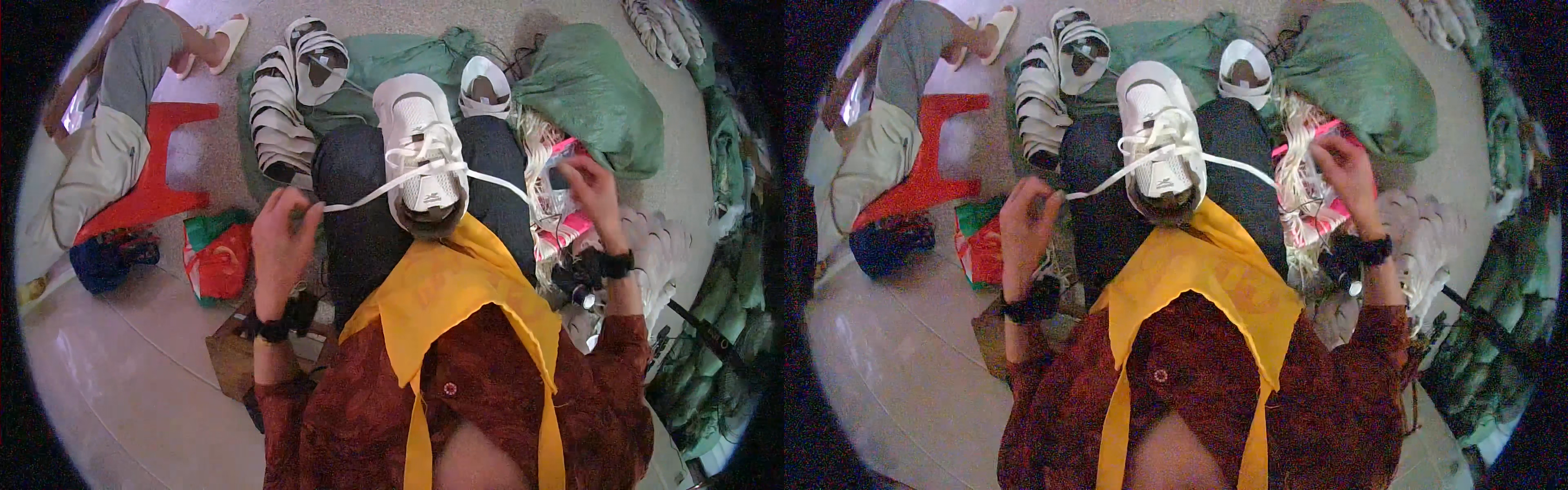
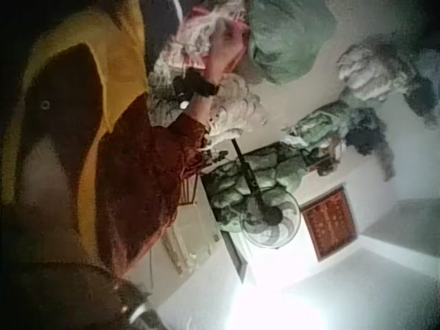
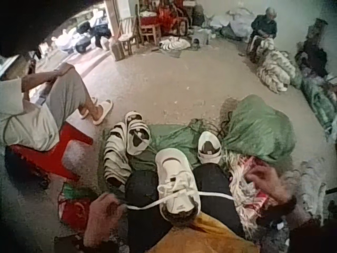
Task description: The person sits on the floor and laces a white sneaker by hand. They thread the laces through the eyelets, pull them tight, and tie a knot. The person repeats this process multiple times, untying and re-tying the laces throughout the clip.
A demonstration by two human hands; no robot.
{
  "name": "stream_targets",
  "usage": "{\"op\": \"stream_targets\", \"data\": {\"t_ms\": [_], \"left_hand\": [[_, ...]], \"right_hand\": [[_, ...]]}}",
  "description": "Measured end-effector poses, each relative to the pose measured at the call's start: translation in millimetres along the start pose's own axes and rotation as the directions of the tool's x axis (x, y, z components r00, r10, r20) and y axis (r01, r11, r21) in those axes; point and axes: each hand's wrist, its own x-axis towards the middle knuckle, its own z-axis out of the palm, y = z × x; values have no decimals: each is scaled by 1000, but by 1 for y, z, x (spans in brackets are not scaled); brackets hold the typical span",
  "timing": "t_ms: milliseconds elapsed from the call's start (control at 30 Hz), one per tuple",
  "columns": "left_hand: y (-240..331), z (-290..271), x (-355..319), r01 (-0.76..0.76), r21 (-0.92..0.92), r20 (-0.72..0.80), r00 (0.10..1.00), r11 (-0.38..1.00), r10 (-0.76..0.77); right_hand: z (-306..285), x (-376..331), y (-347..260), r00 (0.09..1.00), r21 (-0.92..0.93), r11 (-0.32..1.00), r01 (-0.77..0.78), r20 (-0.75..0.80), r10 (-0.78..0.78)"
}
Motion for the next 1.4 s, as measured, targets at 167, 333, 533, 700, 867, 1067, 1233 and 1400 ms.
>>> {"op": "stream_targets", "data": {"t_ms": [167,333,533,700,867,1067,1233,1400], "left_hand": [[50,40,37,135,-275,33,991,952,-131],[43,75,58,162,-349,81,986,923,-143],[54,80,57,215,-561,46,972,799,-229],[54,87,43,-19,-556,-128,990,831,-64],[51,86,39,11,-614,-99,991,789,-92],[46,95,41,-20,-647,-144,985,762,-97],[41,98,39,-9,-641,-143,984,767,-107],[46,97,39,25,-734,-99,985,679,-144]], "right_hand": [[82,25,-101,956,113,974,199,196,-218],[125,48,-124,844,-48,857,512,214,-492],[129,46,-115,887,337,885,320,220,-405],[109,25,-112,901,413,877,247,235,-365],[106,3,-114,940,313,950,-3,325,-104],[99,1,-110,853,199,977,-70,520,-45],[107,-7,-112,875,280,925,256,339,-345],[111,-13,-129,833,64,883,465,304,-461]]}}
